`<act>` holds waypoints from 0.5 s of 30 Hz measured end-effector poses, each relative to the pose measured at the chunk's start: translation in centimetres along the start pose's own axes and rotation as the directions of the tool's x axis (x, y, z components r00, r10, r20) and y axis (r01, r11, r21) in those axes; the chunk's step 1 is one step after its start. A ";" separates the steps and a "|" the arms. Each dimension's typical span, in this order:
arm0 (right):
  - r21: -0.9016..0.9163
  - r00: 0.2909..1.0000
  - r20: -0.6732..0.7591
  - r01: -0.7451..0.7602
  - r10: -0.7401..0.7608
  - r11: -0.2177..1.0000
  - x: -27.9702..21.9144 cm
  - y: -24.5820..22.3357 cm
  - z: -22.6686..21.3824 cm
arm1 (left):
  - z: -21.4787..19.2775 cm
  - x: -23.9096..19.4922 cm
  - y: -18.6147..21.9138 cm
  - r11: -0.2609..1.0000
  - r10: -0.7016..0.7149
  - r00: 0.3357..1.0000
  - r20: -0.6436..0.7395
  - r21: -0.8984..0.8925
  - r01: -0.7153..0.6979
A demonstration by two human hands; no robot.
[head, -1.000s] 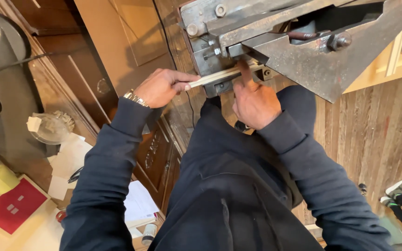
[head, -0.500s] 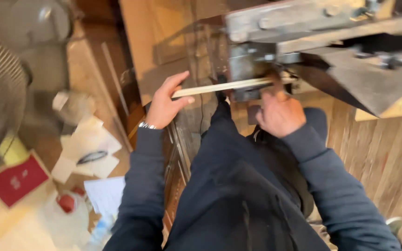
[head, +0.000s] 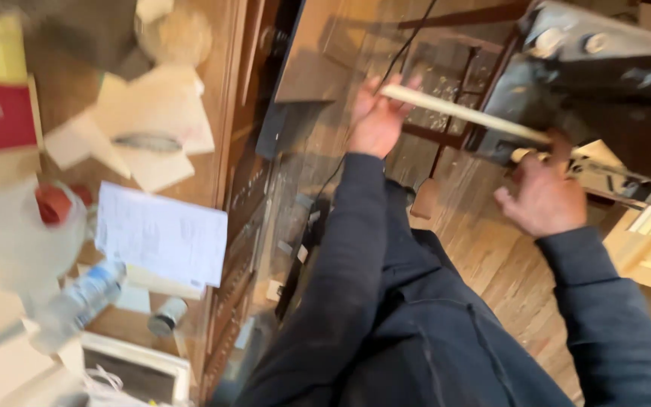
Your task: Cutting wooden strips using a specialized frame-cutting machine and a miter saw.
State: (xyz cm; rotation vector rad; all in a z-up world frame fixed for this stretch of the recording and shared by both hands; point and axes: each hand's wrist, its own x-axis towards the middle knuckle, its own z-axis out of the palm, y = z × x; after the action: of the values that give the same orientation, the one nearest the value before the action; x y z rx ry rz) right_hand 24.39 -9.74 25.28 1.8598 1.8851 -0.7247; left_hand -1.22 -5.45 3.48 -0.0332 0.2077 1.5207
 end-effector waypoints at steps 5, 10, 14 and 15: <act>-0.086 0.994 -0.074 0.072 -0.078 0.994 0.9 2.3 2.3 | -0.8 2.2 -2.3 0.993 0.118 0.980 0.158 -0.017 -0.117; -0.135 0.975 -0.176 0.115 -0.138 0.984 1.3 2.7 2.4 | -2.1 3.8 -3.8 0.982 0.188 0.963 0.192 -0.066 -0.179; -0.150 0.974 -0.173 0.121 -0.146 0.981 1.6 3.1 2.6 | -2.8 4.2 -3.8 0.981 0.195 0.964 0.180 -0.034 -0.192; -0.146 0.973 -0.180 0.122 -0.147 0.982 1.7 3.3 2.4 | -2.7 4.3 -4.1 0.981 0.195 0.965 0.173 -0.036 -0.192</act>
State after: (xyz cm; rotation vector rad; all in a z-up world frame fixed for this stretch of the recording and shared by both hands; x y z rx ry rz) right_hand 27.43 -9.91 22.10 1.7845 2.1405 -0.4607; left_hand 2.70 -1.85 -0.24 0.1092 0.0563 1.7105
